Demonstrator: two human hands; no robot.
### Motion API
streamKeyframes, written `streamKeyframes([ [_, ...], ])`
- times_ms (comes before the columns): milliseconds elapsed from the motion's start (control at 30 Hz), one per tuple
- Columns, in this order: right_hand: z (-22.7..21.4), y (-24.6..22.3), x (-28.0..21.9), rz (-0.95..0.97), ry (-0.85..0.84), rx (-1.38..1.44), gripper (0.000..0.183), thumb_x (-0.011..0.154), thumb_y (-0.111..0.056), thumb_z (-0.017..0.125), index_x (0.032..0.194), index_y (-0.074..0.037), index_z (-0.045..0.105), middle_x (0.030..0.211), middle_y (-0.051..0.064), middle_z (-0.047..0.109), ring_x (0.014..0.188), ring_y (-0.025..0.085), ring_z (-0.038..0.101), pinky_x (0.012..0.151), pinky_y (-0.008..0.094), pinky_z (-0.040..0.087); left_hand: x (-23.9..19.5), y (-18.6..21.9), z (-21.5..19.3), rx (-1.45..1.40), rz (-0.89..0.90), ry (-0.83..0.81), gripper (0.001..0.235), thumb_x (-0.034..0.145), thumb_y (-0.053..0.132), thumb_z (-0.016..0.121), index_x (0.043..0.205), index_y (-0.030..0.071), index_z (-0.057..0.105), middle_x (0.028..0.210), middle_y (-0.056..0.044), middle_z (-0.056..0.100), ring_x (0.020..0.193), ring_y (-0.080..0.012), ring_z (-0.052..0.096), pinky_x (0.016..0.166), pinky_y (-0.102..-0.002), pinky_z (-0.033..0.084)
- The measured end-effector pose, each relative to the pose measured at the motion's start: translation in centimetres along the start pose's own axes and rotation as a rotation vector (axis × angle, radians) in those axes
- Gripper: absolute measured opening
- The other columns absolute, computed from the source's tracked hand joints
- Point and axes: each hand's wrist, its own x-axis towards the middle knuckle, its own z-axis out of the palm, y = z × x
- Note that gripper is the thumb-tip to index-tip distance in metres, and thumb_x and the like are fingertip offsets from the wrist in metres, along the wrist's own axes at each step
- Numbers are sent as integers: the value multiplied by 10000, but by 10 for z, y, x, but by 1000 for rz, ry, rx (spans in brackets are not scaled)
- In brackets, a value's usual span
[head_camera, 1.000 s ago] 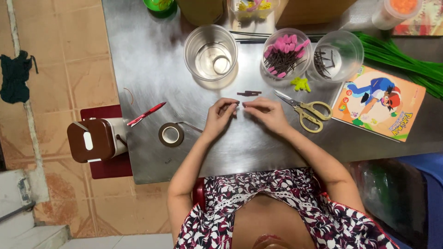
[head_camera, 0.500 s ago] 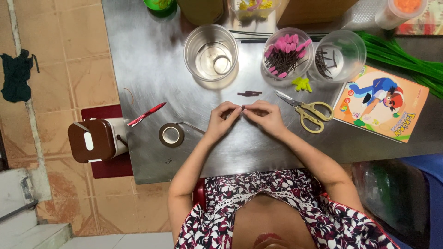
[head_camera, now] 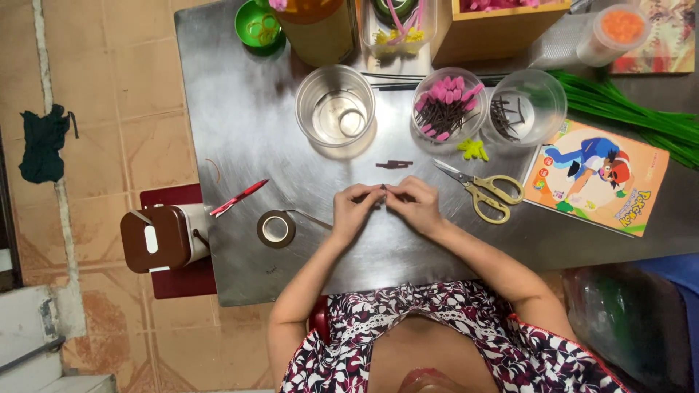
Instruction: Preparing small floral components by cutting tape and assembling materials on a work table
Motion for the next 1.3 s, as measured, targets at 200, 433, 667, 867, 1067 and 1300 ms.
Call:
streamKeyframes([
  [200, -4, 14, -1, -334, -67, -234, 179, 1083, -84, 1052, 1231, -12, 982, 993, 108, 853, 780, 303, 832, 716, 387, 679, 3, 6, 5, -2, 58, -12, 34, 1135, 132, 1036, 1165, 126, 1051, 921, -101, 956, 926, -155, 893, 914, -364, 725],
  [433, -9, -8, -1, 330, -117, 122, 229, 1073, 3, 1039, 1295, -34, 997, 1108, 132, 940, 944, 151, 905, 836, 300, 733, -1, 8, -9, 383, 376, -115, 100, 1246, 184, 886, 1322, 167, 948, 1158, 23, 889, 1125, -179, 865, 1229, -350, 513],
  [667, -10, 0, 1, 840, -182, 573, 264, 1185, -34, 883, 1406, 110, 907, 856, 236, 862, 542, 124, 682, 523, 278, 555, -3, 26, -10, 693, 654, -23, 128, 1252, 224, 842, 1369, 236, 894, 1107, 57, 768, 1055, -157, 784, 1130, -448, 376],
  [867, -8, 23, -5, 593, -140, 279, 115, 999, 25, 1031, 1087, 31, 957, 772, 167, 839, 541, 125, 660, 513, 260, 503, -3, 16, -10, 846, 716, 8, 47, 1240, 285, 874, 1233, 247, 900, 1014, 41, 746, 1145, -195, 797, 1156, -550, 334],
  [1067, -10, 15, -1, -184, -132, -174, 140, 1023, -52, 1075, 1047, -31, 939, 939, 114, 885, 697, 253, 758, 627, 350, 625, -11, 30, -12, 706, 456, -2, 126, 1188, 349, 954, 1096, 264, 965, 950, 48, 854, 1415, -223, 789, 1182, -612, 289],
  [1300, -13, -15, 22, -966, -123, -716, 88, 1090, 62, 968, 1176, 49, 953, 1070, 224, 854, 781, 322, 760, 686, 419, 636, -11, -31, -9, 338, 171, -15, 147, 1213, 281, 942, 1092, 250, 1019, 942, 54, 938, 1382, -243, 853, 1236, -501, 357],
])
